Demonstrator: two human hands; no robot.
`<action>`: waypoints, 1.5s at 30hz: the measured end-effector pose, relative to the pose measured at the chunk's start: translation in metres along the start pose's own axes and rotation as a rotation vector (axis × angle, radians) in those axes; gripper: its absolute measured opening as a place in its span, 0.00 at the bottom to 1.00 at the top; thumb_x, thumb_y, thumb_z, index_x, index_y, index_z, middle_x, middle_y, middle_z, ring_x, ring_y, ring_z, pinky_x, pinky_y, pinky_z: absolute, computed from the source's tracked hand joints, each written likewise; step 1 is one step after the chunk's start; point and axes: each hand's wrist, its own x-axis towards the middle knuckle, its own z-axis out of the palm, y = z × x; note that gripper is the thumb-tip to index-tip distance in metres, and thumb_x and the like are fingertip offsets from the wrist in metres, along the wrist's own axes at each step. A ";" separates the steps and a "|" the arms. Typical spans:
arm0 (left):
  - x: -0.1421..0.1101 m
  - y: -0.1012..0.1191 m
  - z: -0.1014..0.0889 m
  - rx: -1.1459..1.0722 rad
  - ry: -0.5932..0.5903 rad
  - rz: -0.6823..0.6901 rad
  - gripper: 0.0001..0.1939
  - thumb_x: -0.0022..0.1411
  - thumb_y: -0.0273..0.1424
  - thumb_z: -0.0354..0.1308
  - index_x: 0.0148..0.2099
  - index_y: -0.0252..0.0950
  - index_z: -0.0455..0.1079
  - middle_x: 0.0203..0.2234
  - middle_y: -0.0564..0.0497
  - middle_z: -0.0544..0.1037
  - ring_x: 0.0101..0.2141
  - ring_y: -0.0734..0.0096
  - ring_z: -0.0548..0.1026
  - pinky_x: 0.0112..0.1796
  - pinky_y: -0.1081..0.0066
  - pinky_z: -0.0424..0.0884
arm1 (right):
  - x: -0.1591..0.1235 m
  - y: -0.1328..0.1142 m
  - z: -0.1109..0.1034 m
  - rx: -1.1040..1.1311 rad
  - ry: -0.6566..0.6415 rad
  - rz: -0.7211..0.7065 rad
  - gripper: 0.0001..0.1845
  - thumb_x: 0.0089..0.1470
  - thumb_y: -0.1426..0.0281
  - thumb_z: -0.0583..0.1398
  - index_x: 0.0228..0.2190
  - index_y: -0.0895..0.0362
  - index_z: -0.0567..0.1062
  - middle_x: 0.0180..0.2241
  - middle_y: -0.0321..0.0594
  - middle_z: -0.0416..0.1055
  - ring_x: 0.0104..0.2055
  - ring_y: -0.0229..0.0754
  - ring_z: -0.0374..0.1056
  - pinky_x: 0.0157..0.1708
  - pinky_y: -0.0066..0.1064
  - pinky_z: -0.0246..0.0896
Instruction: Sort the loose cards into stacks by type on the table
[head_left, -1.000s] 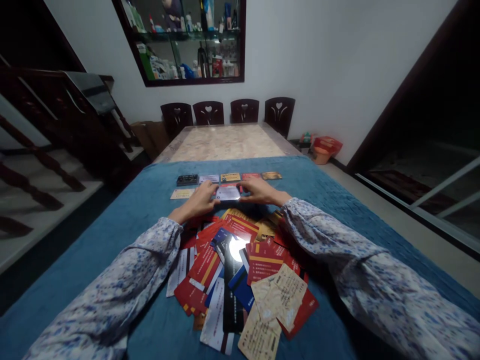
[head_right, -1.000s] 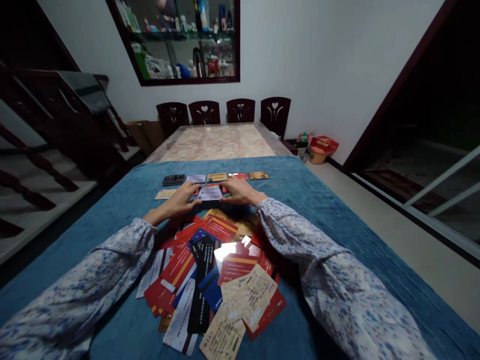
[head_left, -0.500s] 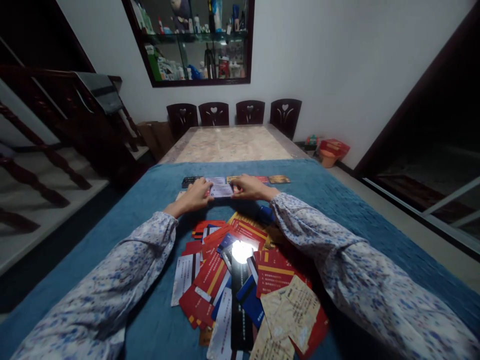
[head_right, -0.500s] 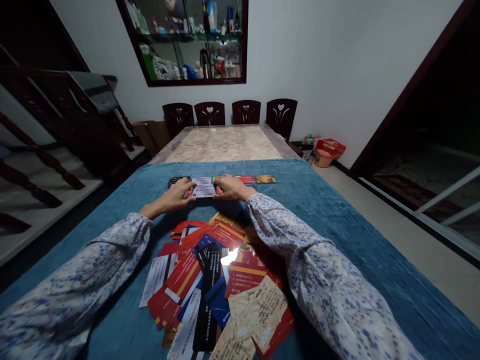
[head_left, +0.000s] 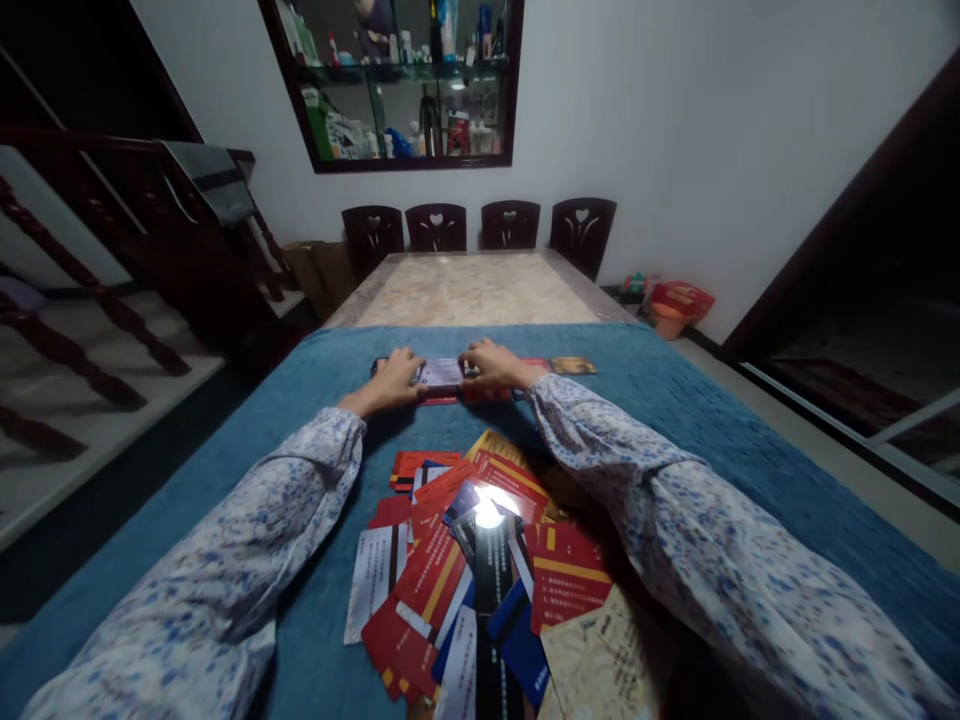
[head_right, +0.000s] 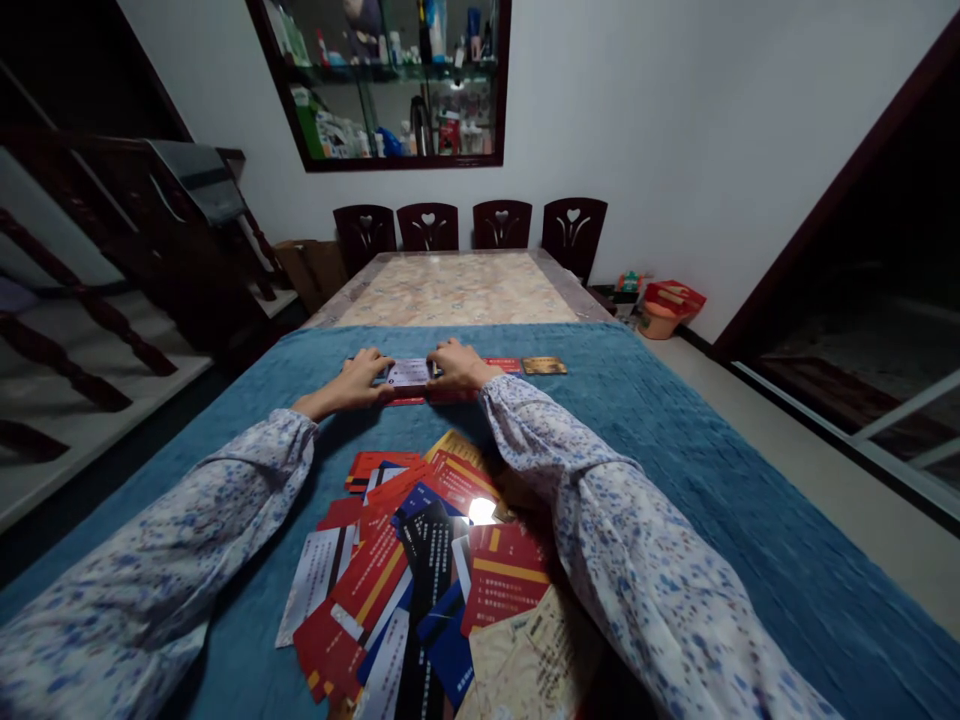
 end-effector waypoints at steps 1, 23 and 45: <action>0.002 -0.001 0.000 0.007 -0.004 -0.002 0.22 0.61 0.36 0.59 0.57 0.39 0.72 0.53 0.41 0.70 0.57 0.45 0.66 0.55 0.50 0.66 | 0.003 0.000 0.000 0.001 -0.004 0.004 0.24 0.60 0.57 0.65 0.54 0.54 0.78 0.54 0.51 0.73 0.57 0.56 0.65 0.43 0.34 0.62; 0.032 -0.017 0.011 0.004 -0.026 -0.025 0.19 0.61 0.30 0.59 0.54 0.38 0.74 0.56 0.40 0.73 0.60 0.41 0.62 0.57 0.43 0.60 | 0.043 0.008 0.013 -0.008 -0.031 0.046 0.26 0.58 0.56 0.65 0.55 0.52 0.79 0.60 0.52 0.70 0.61 0.61 0.60 0.52 0.45 0.65; 0.048 -0.025 0.014 0.026 -0.125 -0.002 0.22 0.59 0.32 0.56 0.56 0.40 0.76 0.58 0.39 0.74 0.62 0.40 0.61 0.56 0.42 0.63 | 0.050 0.014 0.023 -0.039 -0.050 0.034 0.23 0.58 0.57 0.63 0.53 0.50 0.79 0.58 0.49 0.75 0.60 0.59 0.65 0.51 0.42 0.65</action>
